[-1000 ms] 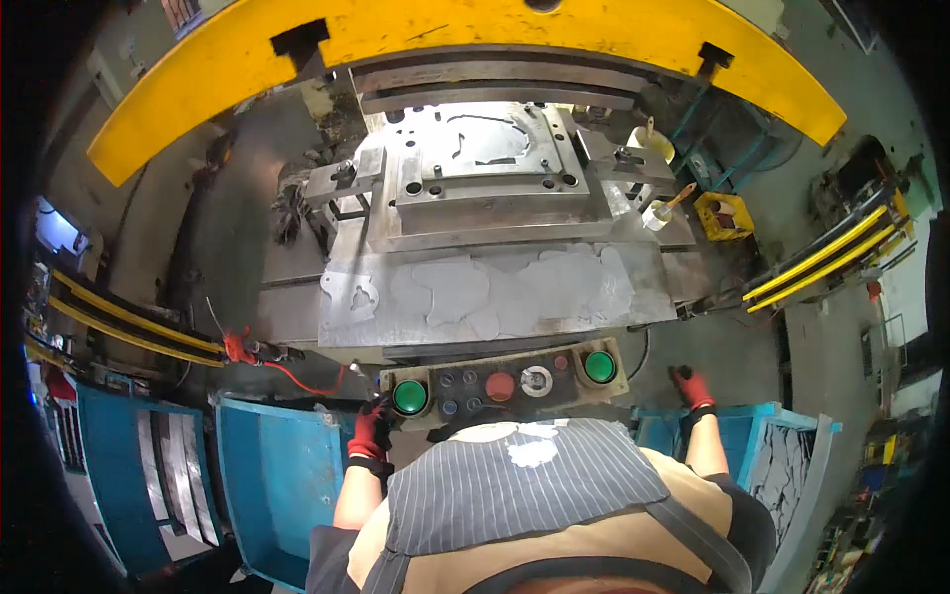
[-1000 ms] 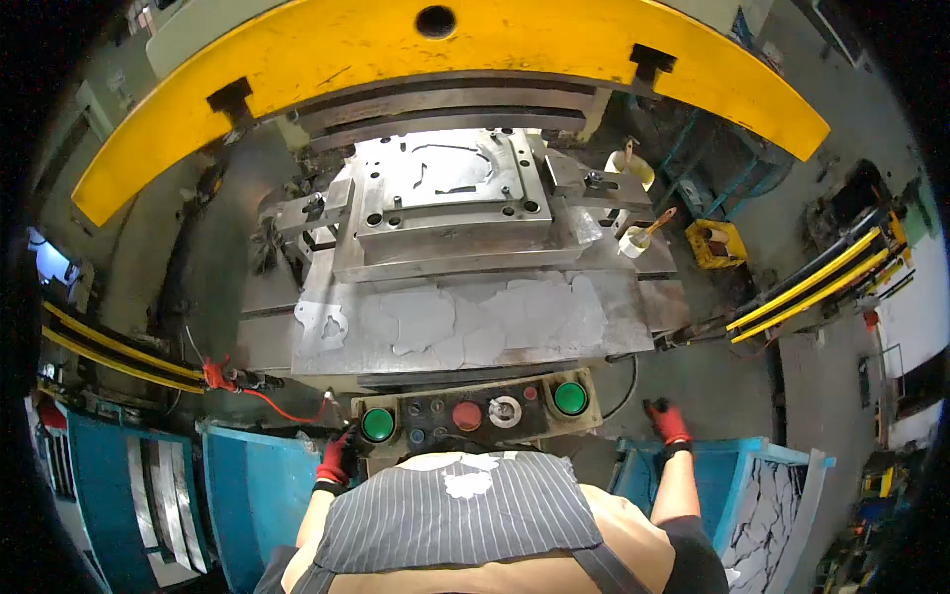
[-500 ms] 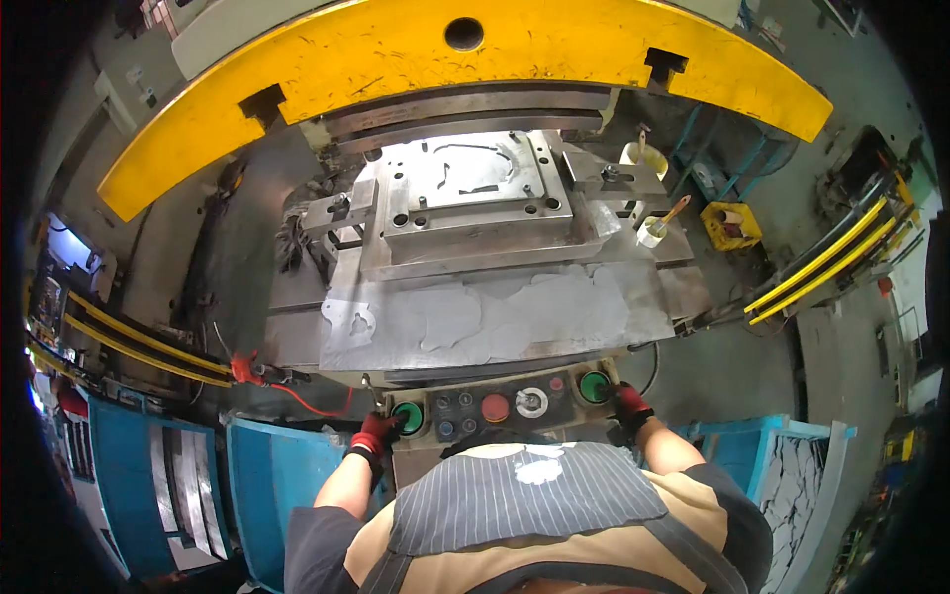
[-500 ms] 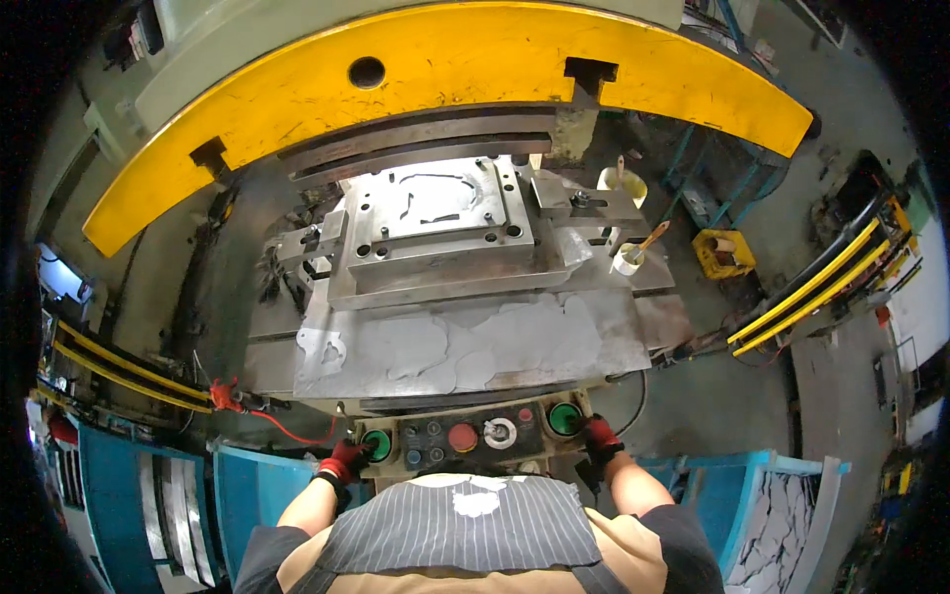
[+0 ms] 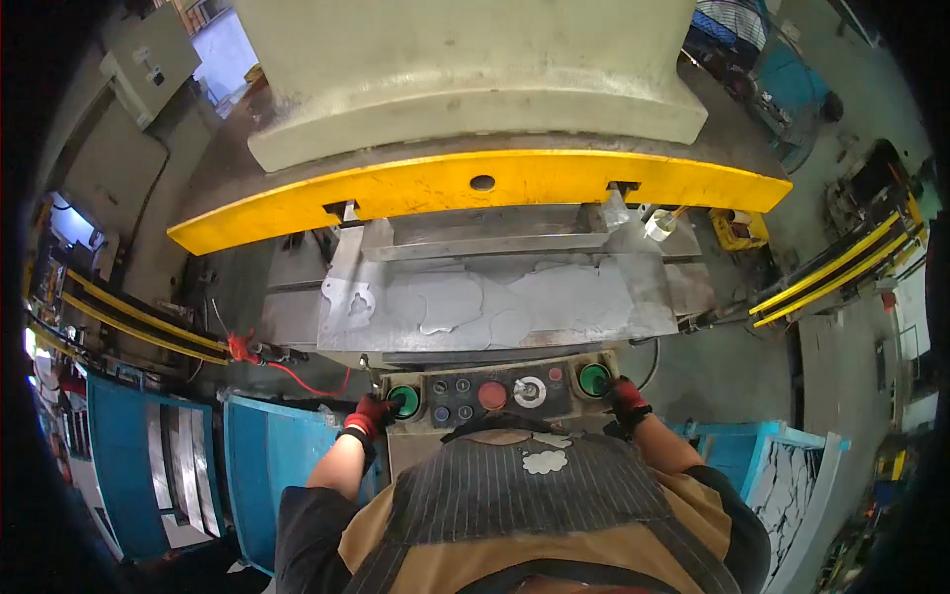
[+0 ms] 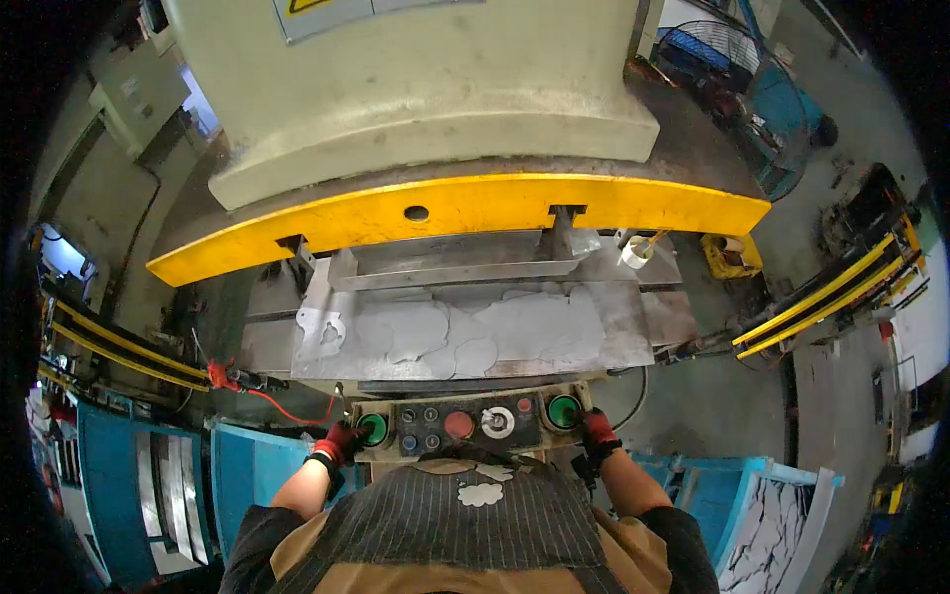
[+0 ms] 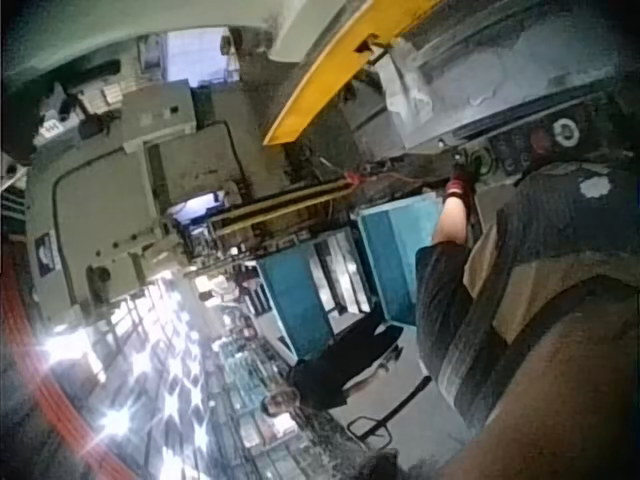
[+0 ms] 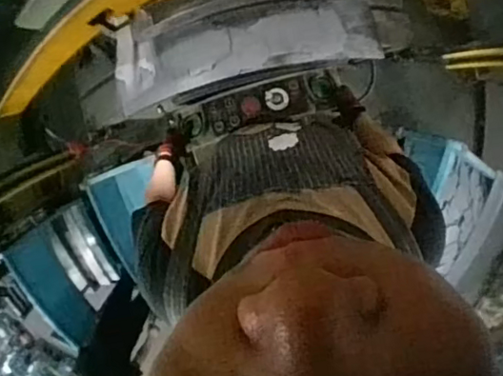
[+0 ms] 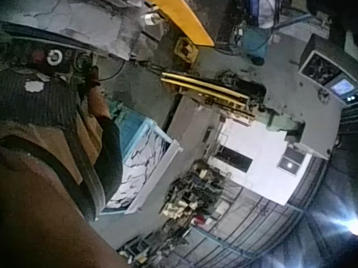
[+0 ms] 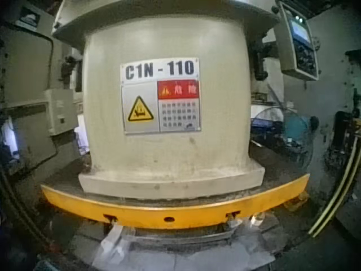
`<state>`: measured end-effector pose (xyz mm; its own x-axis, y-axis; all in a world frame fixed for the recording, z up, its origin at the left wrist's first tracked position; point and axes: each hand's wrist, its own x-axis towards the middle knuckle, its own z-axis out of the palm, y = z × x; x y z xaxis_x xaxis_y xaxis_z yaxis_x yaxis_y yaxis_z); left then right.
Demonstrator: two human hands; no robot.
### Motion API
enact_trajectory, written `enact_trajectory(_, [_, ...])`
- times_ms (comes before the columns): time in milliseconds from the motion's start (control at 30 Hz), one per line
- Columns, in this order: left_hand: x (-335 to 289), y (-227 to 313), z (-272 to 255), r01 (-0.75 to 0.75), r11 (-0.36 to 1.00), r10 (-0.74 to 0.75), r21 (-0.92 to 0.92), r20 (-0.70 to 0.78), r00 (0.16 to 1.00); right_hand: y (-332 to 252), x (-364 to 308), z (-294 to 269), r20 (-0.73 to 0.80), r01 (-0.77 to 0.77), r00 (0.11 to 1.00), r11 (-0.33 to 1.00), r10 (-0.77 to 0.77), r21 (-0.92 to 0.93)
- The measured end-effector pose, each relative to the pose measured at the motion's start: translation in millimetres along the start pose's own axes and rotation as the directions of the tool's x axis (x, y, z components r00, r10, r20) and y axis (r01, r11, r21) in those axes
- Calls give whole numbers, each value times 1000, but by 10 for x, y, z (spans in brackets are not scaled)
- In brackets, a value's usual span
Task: Operating a hydraulic press machine to stamp metal components from sheet metal.
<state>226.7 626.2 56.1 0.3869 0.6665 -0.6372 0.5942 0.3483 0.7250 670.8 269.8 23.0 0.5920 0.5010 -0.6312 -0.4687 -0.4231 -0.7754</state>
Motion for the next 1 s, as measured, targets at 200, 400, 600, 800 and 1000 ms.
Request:
enact_trajectory(200, [55, 62, 32, -134, 772, 166, 621, 6, 986, -154, -177, 98, -19, -50, 998, 994, 52, 94])
enact_trajectory(400, [75, -151, -60, -254, 836, 269, 486, 40, 962, -45, -78, 59, 27, 6, 1000, 996, -8, 91])
enact_trajectory(600, [34, -71, 42, 98, 995, -99, -33, -5, 995, 8, -26, -10, 117, -7, 993, 998, 0, 61])
enact_trajectory(800, [-121, -616, -144, -95, 859, -57, -503, -278, 959, -320, -657, -39, -57, 295, 947, 924, -317, -243])
enact_trajectory(1000, [-943, 461, -284, -531, 822, 393, -208, -468, 792, -118, -652, -242, -324, 439, 845, 898, -425, -34])
